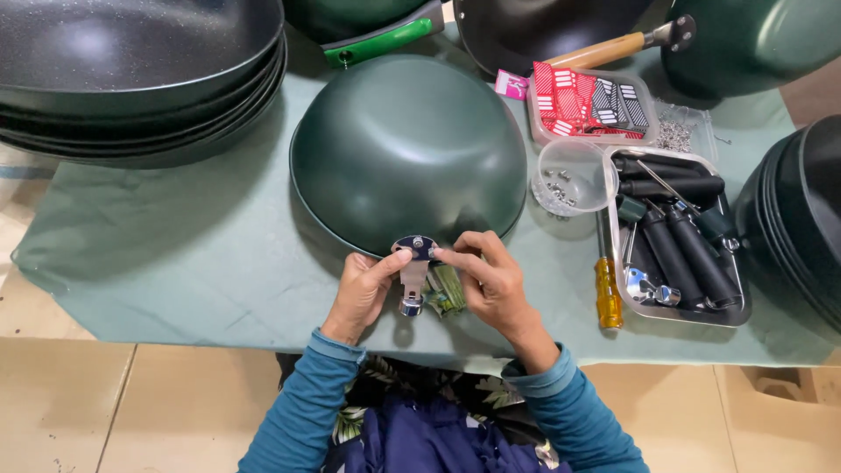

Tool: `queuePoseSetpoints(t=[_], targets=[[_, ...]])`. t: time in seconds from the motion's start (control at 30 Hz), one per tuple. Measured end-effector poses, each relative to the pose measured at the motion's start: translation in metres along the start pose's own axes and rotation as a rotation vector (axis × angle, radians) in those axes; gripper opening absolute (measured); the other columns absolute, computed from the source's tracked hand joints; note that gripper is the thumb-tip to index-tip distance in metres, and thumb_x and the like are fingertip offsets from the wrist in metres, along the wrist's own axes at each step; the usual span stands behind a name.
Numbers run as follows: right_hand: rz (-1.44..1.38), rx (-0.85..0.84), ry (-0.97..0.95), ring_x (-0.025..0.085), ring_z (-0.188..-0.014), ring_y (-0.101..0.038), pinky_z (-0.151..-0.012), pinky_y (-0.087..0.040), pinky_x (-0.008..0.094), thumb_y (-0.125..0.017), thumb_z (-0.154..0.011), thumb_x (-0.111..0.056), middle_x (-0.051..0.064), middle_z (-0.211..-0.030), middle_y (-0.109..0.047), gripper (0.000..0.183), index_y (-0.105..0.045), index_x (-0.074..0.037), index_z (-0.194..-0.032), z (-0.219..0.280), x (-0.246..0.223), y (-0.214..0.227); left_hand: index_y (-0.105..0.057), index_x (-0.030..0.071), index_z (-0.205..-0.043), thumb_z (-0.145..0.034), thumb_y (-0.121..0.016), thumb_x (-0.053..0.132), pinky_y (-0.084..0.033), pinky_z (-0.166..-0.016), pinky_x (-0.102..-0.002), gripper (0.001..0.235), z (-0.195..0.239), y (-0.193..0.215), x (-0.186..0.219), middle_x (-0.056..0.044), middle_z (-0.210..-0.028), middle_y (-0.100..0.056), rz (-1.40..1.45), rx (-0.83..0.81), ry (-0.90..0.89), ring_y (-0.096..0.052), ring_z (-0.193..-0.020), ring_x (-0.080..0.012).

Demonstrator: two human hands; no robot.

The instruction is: Assembling a handle bracket onto a wok by hand

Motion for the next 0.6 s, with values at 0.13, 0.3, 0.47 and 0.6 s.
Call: queuePoseSetpoints(t=[0.13,0.3,0.47,0.6], targets=[[-0.035,-0.005,-0.035,0.027,-0.066,-0.05,-0.06,-0.05,0.04,-0.057,-0.091,0.015,0.012,-0.092,-0.062,0.032,-0.079,-0.006,-0.101,0.007,0.002,0.0,-0.073,-0.007,-0.112,-0.085,-0.08,0.001,-0.061,-0.078,-0.036,0.03,-0.021,0.074,-0.071,-0.015,-0.099,-0.078,-0.061,0.022,0.055,-0.075,-0.083,-0.0202],[-0.041,-0.043,-0.051,0.024,-0.067,-0.048,-0.064,-0.053,0.038,-0.049,-0.09,0.017,0.009,-0.093,-0.06,0.041,-0.078,-0.009,-0.106,0.014,0.003,-0.004,-0.067,-0.004,-0.116,-0.09,-0.076,0.007,-0.061,-0.081,-0.036,0.029,0.019,0.03,-0.018,-0.015,-0.093,-0.075,-0.094,0.013,0.144,-0.074,-0.081,-0.0213],[-0.035,-0.075,-0.067,0.029,-0.073,-0.055,-0.071,-0.055,0.039,-0.05,-0.087,0.015,0.009,-0.095,-0.06,0.041,-0.077,-0.01,-0.106,0.028,0.015,-0.012,-0.057,0.0,-0.126,-0.091,-0.075,0.012,-0.059,-0.088,-0.037,0.041,0.046,0.008,0.02,-0.012,-0.097,-0.072,-0.202,0.016,0.244,-0.074,-0.085,-0.0205],[-0.04,-0.16,-0.092,0.029,-0.084,-0.058,-0.079,-0.053,0.038,-0.049,-0.09,0.015,0.012,-0.1,-0.061,0.039,-0.073,-0.007,-0.112,0.031,0.016,-0.006,-0.044,-0.002,-0.147,-0.087,-0.07,0.026,-0.058,-0.094,-0.035,0.071,0.07,-0.007,0.061,-0.016,-0.121,-0.072,-0.602,-0.036,0.363,-0.07,-0.103,-0.018]])
Point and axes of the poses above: each hand's wrist, its own z-axis away from the middle knuckle, its own y-axis out of the back of the hand, x = y × z, the point moved 4 cm from there along -z, towards the middle knuckle
